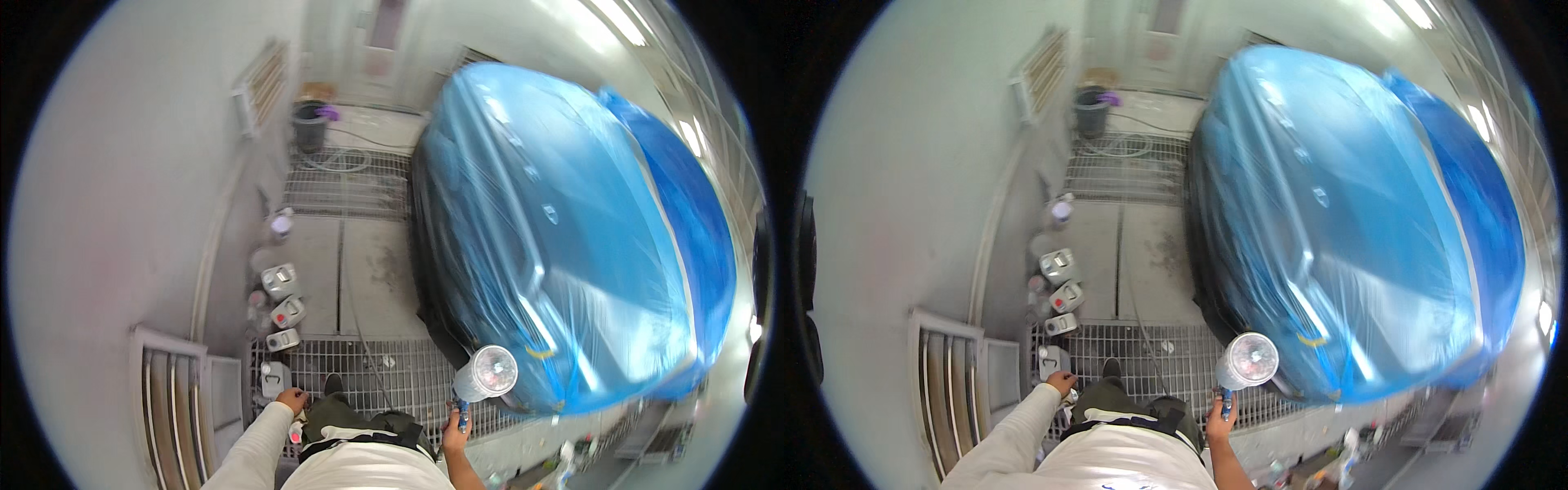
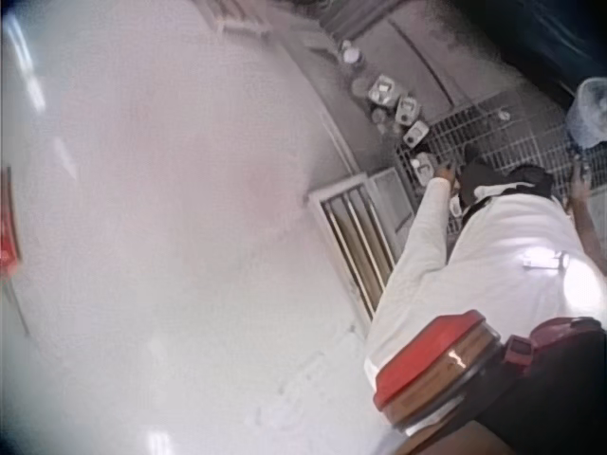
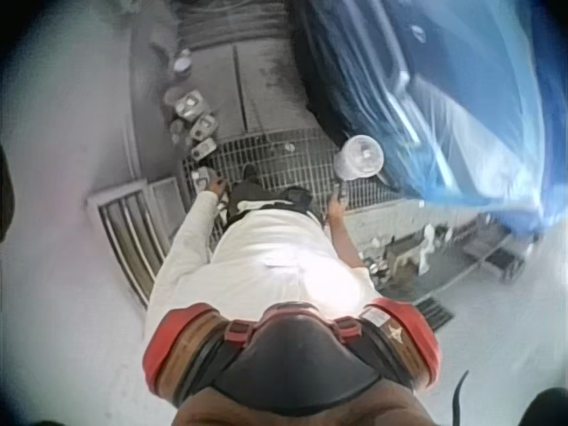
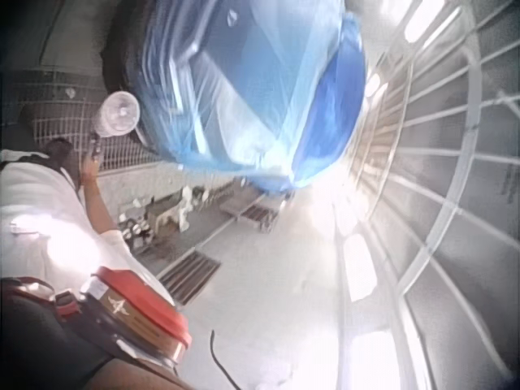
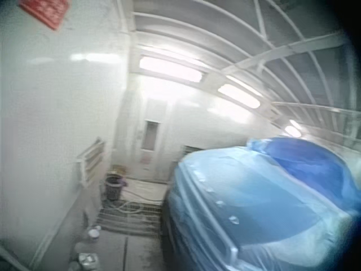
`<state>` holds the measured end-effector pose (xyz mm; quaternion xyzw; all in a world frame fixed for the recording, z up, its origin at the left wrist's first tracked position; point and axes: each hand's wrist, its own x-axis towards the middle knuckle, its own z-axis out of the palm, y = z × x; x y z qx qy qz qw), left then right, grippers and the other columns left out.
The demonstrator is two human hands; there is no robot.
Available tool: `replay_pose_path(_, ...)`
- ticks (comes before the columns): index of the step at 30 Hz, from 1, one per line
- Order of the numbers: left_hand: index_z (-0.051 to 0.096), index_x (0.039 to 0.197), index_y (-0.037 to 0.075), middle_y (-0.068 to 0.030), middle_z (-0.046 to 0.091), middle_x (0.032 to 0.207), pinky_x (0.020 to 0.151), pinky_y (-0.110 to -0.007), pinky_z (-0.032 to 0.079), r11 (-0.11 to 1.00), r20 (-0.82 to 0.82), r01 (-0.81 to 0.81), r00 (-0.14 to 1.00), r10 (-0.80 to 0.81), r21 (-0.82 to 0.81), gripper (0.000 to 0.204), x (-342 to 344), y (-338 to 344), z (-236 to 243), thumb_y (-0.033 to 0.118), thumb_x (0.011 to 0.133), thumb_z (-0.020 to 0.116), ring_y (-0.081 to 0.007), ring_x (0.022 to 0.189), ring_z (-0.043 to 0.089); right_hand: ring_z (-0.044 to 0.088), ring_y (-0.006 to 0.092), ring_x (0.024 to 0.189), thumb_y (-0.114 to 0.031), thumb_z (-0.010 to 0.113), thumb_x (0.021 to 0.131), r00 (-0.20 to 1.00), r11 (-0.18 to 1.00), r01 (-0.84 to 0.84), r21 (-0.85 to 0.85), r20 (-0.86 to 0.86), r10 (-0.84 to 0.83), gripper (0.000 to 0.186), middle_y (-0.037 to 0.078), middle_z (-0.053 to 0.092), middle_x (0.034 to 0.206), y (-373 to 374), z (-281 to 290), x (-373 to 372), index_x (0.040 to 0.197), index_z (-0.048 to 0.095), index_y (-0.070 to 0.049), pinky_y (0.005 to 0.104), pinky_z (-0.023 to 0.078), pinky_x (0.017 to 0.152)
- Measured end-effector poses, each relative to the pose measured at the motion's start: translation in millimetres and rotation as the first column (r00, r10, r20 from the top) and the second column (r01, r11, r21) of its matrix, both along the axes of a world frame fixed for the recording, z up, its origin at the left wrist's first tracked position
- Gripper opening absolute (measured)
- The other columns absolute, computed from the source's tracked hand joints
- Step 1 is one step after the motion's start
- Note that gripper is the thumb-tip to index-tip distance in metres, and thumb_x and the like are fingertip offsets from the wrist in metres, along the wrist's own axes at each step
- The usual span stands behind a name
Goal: The person cleans a paint sprayer cup with a cloth, then pours a dark liquid from a small container into the cup. They add a clear liquid from a larger container, stir the mixture with a metal rod, and pour the mixture into a clear plastic cup.
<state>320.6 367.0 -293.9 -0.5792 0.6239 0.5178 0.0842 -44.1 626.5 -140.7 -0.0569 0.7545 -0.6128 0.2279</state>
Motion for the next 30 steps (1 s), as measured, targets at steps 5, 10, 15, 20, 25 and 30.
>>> replay_pose_path(5, 0.077, 0.103, 0.008, -0.0096, 0.078, 0.094, 0.086, -0.041, 0.056, 0.892, 0.054, -0.452, 0.89, 0.453, -0.027, 0.033, 70.1, 111.4, -19.8, 0.036, 0.095, 0.063, -0.0276, 0.091, 0.074, 0.045, 0.0048, 0.051, -0.032, 0.063, 0.102, 0.92, 0.92, -0.392, -0.019, 0.002, 0.392, 0.037, 0.009, 0.073, 0.101, -47.9, 6.8, -58.2, 0.123, 0.058, -0.002, 0.0239, 0.039, 0.045)
replay_pose_path(10, 0.077, 0.103, 0.004, -0.01, 0.078, 0.096, 0.085, -0.038, 0.055, 0.639, -0.058, -0.767, 0.642, 0.764, -0.06, 0.031, 47.1, 256.1, 62.7, 0.03, 0.096, 0.061, -0.0229, 0.09, 0.074, 0.047, 0.0059, 0.049, -0.037, 0.063, 0.103, 0.762, 0.758, -0.647, -0.079, -0.034, 0.646, 0.04, 0.009, 0.075, 0.106, -83.0, 9.9, -97.2, 0.118, 0.06, -0.001, 0.0241, 0.038, 0.042)
replay_pose_path(15, 0.072, 0.122, 0.001, -0.0089, 0.076, 0.101, 0.092, -0.032, 0.052, 0.836, -0.803, -0.54, 0.455, 0.385, 0.094, 0.034, -97.8, 341.7, 276.7, 0.028, 0.107, 0.056, -0.0154, 0.094, 0.069, 0.044, 0.0083, 0.044, -0.04, 0.059, 0.105, 0.505, 0.499, -0.858, -0.119, -0.027, 0.863, 0.042, 0.011, 0.073, 0.114, -77.6, 2.9, -116.8, 0.126, 0.058, -0.003, 0.0241, 0.036, 0.04)
replay_pose_path(20, 0.065, 0.128, 0.004, -0.0106, 0.07, 0.107, 0.078, -0.034, 0.053, 0.984, -0.851, -0.049, 0.511, -0.122, -0.171, 0.034, -181.8, 397.0, 414.0, 0.022, 0.1, 0.066, -0.0237, 0.088, 0.066, 0.048, 0.0065, 0.047, -0.038, 0.061, 0.104, 0.366, 0.368, -0.915, -0.164, 0.045, 0.93, 0.039, 0.01, 0.075, 0.111, -22.8, 3.1, -106.5, 0.122, 0.06, -0.004, 0.0229, 0.037, 0.041)
replay_pose_path(25, 0.057, 0.135, 0.003, -0.0042, 0.063, 0.079, 0.064, -0.032, 0.048, 0.988, -0.895, -0.156, 0.439, 0.082, 0.014, 0.053, -202.6, 477.6, 448.6, 0.035, 0.095, 0.069, -0.018, 0.067, 0.063, 0.05, 0.0064, 0.05, -0.035, 0.06, 0.105, 0.199, 0.203, -0.979, -0.037, 0.08, 0.977, 0.037, 0.008, 0.075, 0.11, 26.9, 12.9, -94.4, 0.121, 0.06, -0.002, 0.0238, 0.04, 0.045)
replay_pose_path(30, 0.053, 0.142, 0.006, -0.0049, 0.066, 0.081, 0.064, -0.026, 0.051, 0.973, -0.916, -0.222, 0.4, 0.037, -0.058, 0.066, -225.6, 544.8, 459.3, 0.036, 0.088, 0.078, -0.0131, 0.07, 0.067, 0.05, 0.0059, 0.051, -0.033, 0.06, 0.105, 0.094, 0.095, -0.995, -0.02, 0.053, 0.994, 0.035, 0.01, 0.074, 0.113, 77.4, 7.9, -91.3, 0.12, 0.059, -0.001, 0.0234, 0.041, 0.047)
